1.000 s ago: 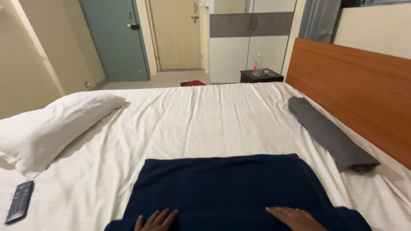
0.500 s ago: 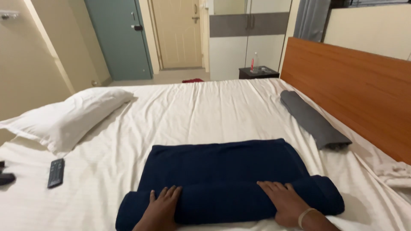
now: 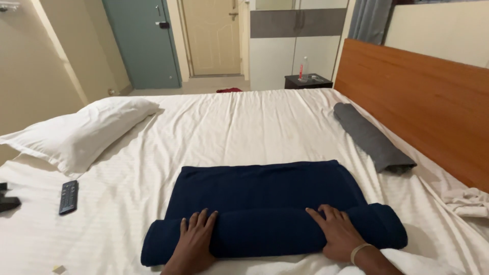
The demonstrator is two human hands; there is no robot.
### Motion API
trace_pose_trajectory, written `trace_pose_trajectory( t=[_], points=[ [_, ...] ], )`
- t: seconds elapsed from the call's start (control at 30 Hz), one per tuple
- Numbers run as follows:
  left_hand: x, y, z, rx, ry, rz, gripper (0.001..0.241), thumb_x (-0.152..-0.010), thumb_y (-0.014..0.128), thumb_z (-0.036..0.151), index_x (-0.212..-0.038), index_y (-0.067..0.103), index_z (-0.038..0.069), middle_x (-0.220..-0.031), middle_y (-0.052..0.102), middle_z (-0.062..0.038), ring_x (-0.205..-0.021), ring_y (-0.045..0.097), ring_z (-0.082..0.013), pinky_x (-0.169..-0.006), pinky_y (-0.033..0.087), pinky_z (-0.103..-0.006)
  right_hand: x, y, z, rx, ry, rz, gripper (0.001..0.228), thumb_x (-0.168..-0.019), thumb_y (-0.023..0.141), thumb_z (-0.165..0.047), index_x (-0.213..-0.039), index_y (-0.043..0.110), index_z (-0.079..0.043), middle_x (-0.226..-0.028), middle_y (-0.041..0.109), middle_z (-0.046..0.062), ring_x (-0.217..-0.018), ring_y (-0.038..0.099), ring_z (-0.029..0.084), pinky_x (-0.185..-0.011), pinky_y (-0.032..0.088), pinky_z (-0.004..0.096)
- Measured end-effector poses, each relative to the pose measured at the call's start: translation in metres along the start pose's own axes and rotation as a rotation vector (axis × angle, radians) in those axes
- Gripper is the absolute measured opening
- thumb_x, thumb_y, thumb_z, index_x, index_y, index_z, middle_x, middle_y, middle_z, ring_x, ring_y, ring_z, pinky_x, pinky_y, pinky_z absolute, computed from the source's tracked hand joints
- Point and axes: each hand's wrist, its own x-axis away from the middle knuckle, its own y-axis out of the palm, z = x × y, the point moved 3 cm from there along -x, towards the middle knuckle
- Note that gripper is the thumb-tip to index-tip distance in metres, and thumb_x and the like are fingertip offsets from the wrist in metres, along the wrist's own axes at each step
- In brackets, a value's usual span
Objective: The person rolls a dark blue cloth on a bed, starting from one edge and rolling it tightly into a cylindrical shape. The person uses both hands to smooth and tighten the roll, then lifts the rolled cloth at the end.
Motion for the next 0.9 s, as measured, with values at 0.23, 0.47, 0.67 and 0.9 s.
trace_pose_trajectory(
  t=[0.23, 0.47, 0.67, 0.9],
  points=[
    [-0.013, 0.002, -0.012, 0.126, 0.091, 0.228, 0.070, -0.074, 0.074, 0.010, -0.138, 0.046, 0.009, -0.140, 0.052, -0.011, -0.142, 0.041, -0.0309, -0.124, 0.025, -0.0495, -0.006, -0.003, 0.018, -0.111, 0.061, -0.011, 0.084, -0.072, 0.063, -0.007, -0.152, 0.044, -0.023, -0.136, 0.060, 0.005, -0.132, 0.051, 0.023, -0.114, 0.036, 0.036],
    [-0.010, 0.004, -0.007, 0.075, 0.085, 0.199, 0.071, -0.073, 0.078, 0.012, -0.136, 0.045, 0.008, -0.138, 0.052, -0.011, -0.137, 0.044, -0.0311, -0.119, 0.028, -0.0508, -0.007, 0.010, 0.023, -0.067, -0.036, 0.179, 0.088, -0.064, 0.067, -0.007, -0.149, 0.043, -0.015, -0.146, 0.051, 0.011, -0.138, 0.041, 0.030, -0.111, 0.029, 0.043],
    [-0.012, 0.000, -0.005, 0.114, 0.092, 0.238, 0.080, -0.069, 0.080, 0.010, -0.141, 0.045, 0.010, -0.139, 0.053, -0.011, -0.135, 0.045, -0.0314, -0.116, 0.030, -0.0477, -0.007, 0.009, 0.019, -0.113, -0.109, 0.264, 0.079, -0.061, 0.062, 0.000, -0.138, 0.055, -0.016, -0.141, 0.054, 0.009, -0.140, 0.040, 0.026, -0.116, 0.026, 0.041],
    [-0.005, -0.017, -0.003, 0.140, 0.012, 0.331, 0.063, -0.069, 0.075, 0.011, -0.130, 0.054, 0.009, -0.127, 0.060, -0.010, -0.128, 0.052, -0.0288, -0.114, 0.036, -0.0415, -0.022, 0.025, 0.028, -0.103, -0.151, 0.420, 0.066, -0.068, 0.057, 0.001, -0.132, 0.062, -0.014, -0.124, 0.066, 0.008, -0.120, 0.056, 0.026, -0.107, 0.037, 0.040]
  ],
)
